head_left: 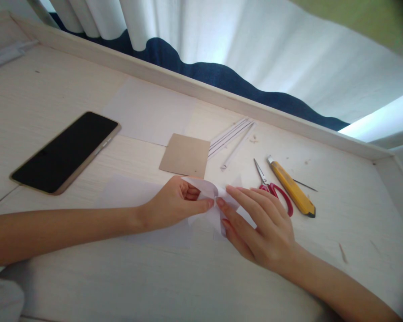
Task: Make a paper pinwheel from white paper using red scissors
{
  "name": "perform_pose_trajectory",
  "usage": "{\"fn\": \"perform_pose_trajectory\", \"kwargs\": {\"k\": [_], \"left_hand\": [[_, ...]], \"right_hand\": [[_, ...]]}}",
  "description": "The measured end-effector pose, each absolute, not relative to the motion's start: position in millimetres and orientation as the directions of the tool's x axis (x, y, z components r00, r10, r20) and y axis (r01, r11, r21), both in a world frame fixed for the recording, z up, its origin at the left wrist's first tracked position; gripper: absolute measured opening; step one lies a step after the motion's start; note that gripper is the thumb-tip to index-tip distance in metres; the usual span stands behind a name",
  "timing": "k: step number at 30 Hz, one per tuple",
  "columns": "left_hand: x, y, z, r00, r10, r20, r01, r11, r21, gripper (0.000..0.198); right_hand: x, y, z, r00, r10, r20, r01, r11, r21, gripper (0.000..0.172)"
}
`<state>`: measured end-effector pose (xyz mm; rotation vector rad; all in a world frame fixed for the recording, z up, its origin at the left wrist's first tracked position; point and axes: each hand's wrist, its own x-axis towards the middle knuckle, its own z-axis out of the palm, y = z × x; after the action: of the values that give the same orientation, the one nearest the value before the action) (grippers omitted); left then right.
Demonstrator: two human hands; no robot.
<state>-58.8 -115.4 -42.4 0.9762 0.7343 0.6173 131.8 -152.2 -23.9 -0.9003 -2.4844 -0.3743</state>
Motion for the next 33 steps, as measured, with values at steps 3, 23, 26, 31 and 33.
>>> {"fn": "perform_pose_trajectory", "kwargs": {"k": [3,23,26,31,33], "left_hand": [[-59.1,-115.3,-43.6,0.613,0.744,-0.266,-0.134,0.430,0.893,0.015],[-58.4,-114.0,-44.8,0.610,0.744,-0.273,-0.110,0.420,0.901,0.020],[-58.8,-114.3,-44.7,0.613,0.742,-0.273,-0.116,0.426,0.897,0.021],[-58.9,-114.0,-44.1,0.607,0.740,-0.291,-0.109,0.440,0.891,0.021],[-59.0,-113.6,-44.7,0.606,0.740,-0.292,-0.114,0.443,0.889,0.023]], "right_hand": [[131.8,-152.5,-24.6,-0.688,0.506,0.520,0.658,0.736,0.155,0.026],[135.4,-151.2,-30.2,-0.709,0.409,0.574,0.617,0.755,0.224,0.027],[135.4,-150.7,-27.8,-0.680,0.440,0.586,0.627,0.764,0.153,0.027],[136.0,-149.1,-23.0,-0.650,0.473,0.595,0.646,0.756,0.106,0.026],[135.1,-148.5,-20.3,-0.629,0.462,0.625,0.657,0.746,0.111,0.022]]}}
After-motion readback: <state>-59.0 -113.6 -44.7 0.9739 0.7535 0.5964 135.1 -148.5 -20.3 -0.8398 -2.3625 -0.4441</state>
